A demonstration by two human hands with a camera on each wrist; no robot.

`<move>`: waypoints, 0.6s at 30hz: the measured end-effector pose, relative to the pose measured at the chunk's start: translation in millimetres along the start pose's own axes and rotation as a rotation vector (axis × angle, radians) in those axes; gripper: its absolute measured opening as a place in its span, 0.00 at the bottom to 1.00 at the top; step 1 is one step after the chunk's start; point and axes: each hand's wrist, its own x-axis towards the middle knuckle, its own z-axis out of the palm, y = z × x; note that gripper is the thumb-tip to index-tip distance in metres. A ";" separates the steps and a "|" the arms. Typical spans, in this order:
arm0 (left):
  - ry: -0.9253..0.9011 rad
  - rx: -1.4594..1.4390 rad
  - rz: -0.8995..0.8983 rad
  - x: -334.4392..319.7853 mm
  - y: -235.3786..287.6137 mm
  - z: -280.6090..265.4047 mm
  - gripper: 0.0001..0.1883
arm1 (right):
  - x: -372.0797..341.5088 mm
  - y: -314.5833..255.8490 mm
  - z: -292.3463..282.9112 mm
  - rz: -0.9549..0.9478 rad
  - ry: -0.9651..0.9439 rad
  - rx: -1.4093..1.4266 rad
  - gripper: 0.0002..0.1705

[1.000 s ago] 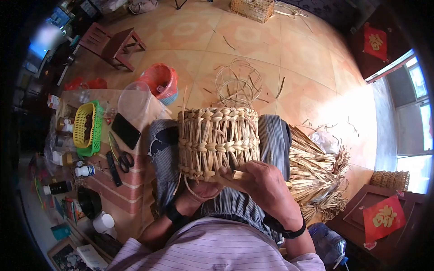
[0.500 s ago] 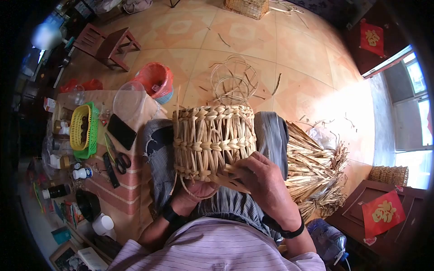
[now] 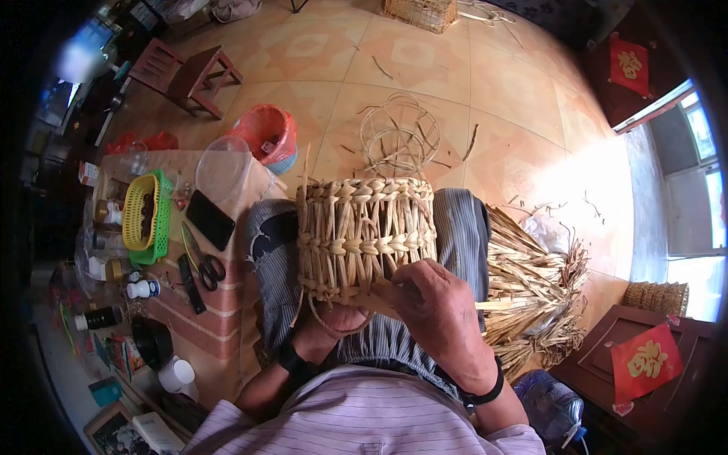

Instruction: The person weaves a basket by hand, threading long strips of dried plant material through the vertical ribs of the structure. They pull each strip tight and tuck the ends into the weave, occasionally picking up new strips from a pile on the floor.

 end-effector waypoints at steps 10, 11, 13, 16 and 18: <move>-0.062 0.281 0.151 9.9 0.7 19.7 0.25 | -4.9 -7.1 -7.2 -0.299 -0.121 -0.214 0.19; -0.043 0.205 0.123 9.5 0.7 22.6 0.24 | -3.8 -10.0 -2.9 -0.286 -0.104 -0.177 0.19; 0.002 0.101 0.095 6.7 0.6 21.3 0.25 | -3.9 -11.5 -1.0 -0.243 -0.129 -0.162 0.20; -0.009 0.003 0.065 2.9 0.6 6.7 0.25 | -6.5 -2.6 -0.8 -0.299 -0.178 -0.262 0.25; -0.099 -0.063 0.022 4.8 1.4 4.4 0.26 | -8.2 2.5 0.2 -0.307 -0.182 -0.275 0.26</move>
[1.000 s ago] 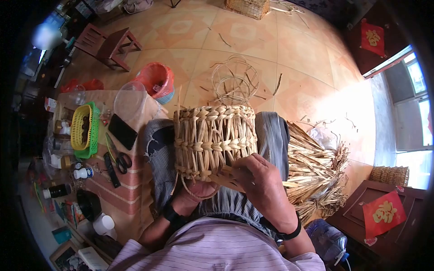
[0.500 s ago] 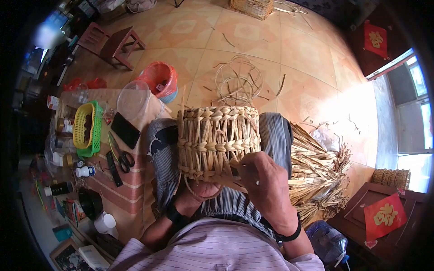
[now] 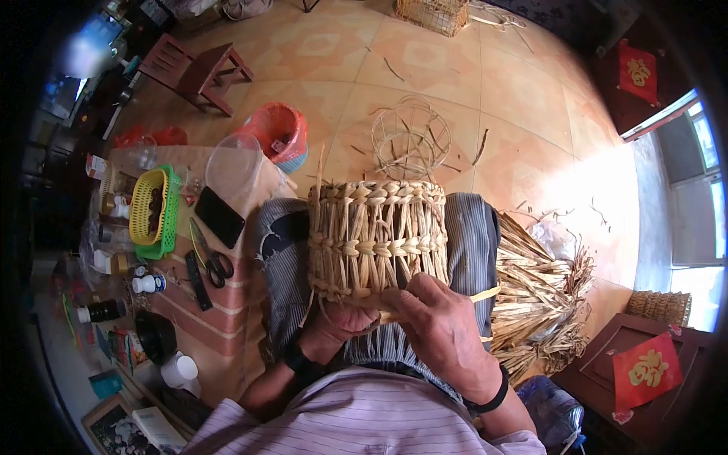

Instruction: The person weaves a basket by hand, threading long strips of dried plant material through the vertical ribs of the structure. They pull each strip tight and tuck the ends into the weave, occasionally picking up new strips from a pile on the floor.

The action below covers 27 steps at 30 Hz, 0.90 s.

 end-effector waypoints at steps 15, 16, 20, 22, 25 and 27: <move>0.143 0.364 0.024 -22.8 4.7 0.4 0.26 | 0.2 6.9 -9.1 -0.086 -0.180 -0.082 0.28; 0.069 0.316 0.004 -18.4 5.4 1.1 0.25 | 0.8 8.1 -10.8 -0.069 -0.205 -0.031 0.27; -0.122 0.157 -0.020 -1.3 2.1 6.1 0.25 | 6.3 -6.5 -26.6 0.108 -0.123 0.337 0.22; -0.040 0.092 -0.059 -2.3 3.2 4.8 0.26 | 3.7 -3.8 -29.9 0.099 -0.104 0.414 0.19; 0.154 0.082 -0.108 -7.9 6.2 -3.0 0.29 | 1.6 3.2 -15.2 0.043 0.012 0.217 0.15; 0.120 0.215 -0.037 -8.5 4.0 -9.5 0.29 | 3.2 0.3 -8.9 0.085 0.072 0.182 0.13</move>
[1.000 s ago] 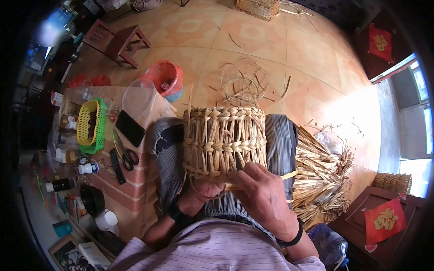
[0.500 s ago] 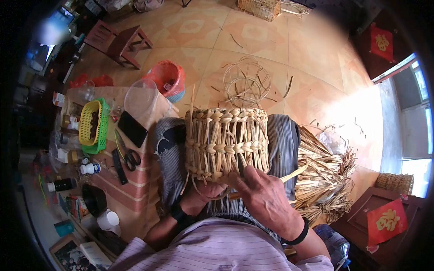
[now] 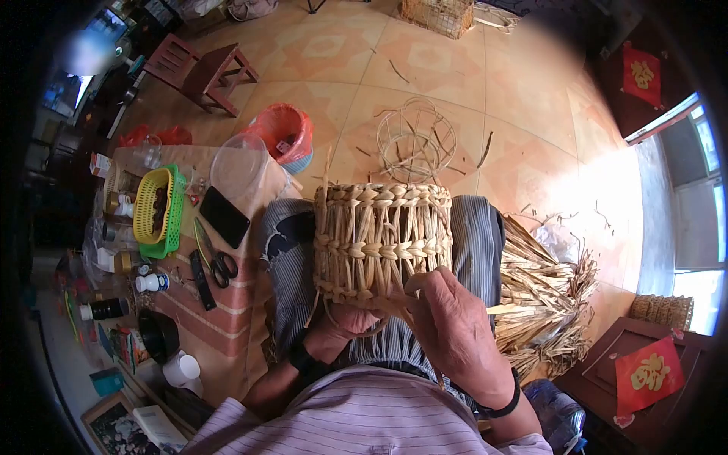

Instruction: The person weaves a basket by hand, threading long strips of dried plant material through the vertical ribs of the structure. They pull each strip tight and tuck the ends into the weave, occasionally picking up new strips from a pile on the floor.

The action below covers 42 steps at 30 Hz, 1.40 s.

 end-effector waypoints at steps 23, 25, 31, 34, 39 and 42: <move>-0.142 -0.024 -0.060 12.4 -29.7 -41.2 0.26 | 26.5 -23.7 45.4 0.056 0.070 -0.394 0.08; -0.065 0.006 -0.041 11.3 -30.1 -34.7 0.25 | 28.7 -24.9 42.5 0.042 0.052 -0.361 0.07; -0.013 0.012 -0.002 9.2 -34.1 -36.3 0.23 | 21.3 -27.4 37.1 0.035 0.076 -0.336 0.06; 0.010 0.047 -0.006 6.9 -31.4 -33.4 0.22 | 16.1 -25.3 38.9 0.053 0.126 -0.311 0.07; 0.036 0.906 -0.072 -0.5 -23.7 -27.2 0.22 | 14.7 -17.1 39.7 0.036 0.126 -0.315 0.07; 0.320 1.078 -0.001 -29.5 -15.2 4.9 0.18 | 13.7 -15.8 31.8 -0.025 0.079 -0.307 0.06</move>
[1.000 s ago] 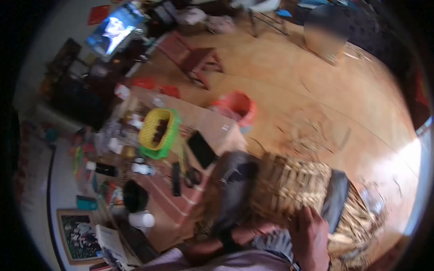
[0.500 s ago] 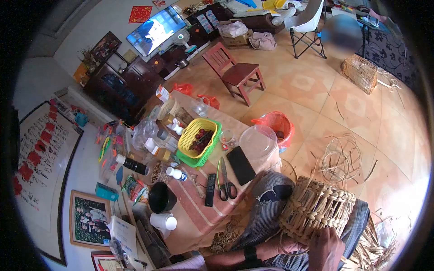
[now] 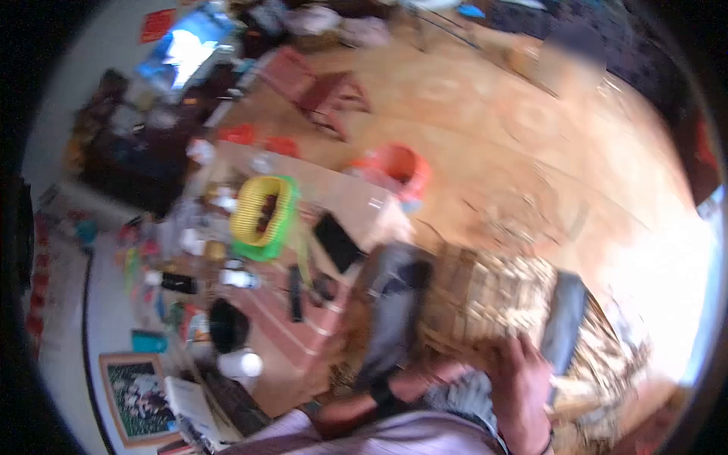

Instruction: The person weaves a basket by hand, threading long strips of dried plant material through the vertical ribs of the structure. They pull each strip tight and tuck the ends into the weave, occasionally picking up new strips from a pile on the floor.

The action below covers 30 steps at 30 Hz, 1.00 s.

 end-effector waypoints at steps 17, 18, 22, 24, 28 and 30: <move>-0.084 0.233 0.265 4.5 25.4 -10.7 0.27 | -7.5 14.3 -1.6 0.049 -0.039 0.195 0.08; -0.071 0.277 0.278 6.2 24.5 -10.0 0.27 | -8.6 12.1 -1.2 0.081 -0.057 0.176 0.08; -0.115 0.033 0.222 8.0 30.7 -4.4 0.28 | -10.3 13.4 -4.8 0.012 0.044 0.091 0.13; -0.176 -0.101 0.255 16.0 35.5 -2.3 0.31 | -12.3 8.8 -14.7 -0.010 0.111 0.025 0.14; -0.048 0.713 0.403 10.1 34.9 -9.5 0.29 | -25.9 6.3 -22.3 0.033 -0.042 -0.012 0.14; -0.093 0.509 0.144 3.5 25.2 -16.6 0.29 | -31.1 16.1 -15.0 0.092 -0.051 0.070 0.12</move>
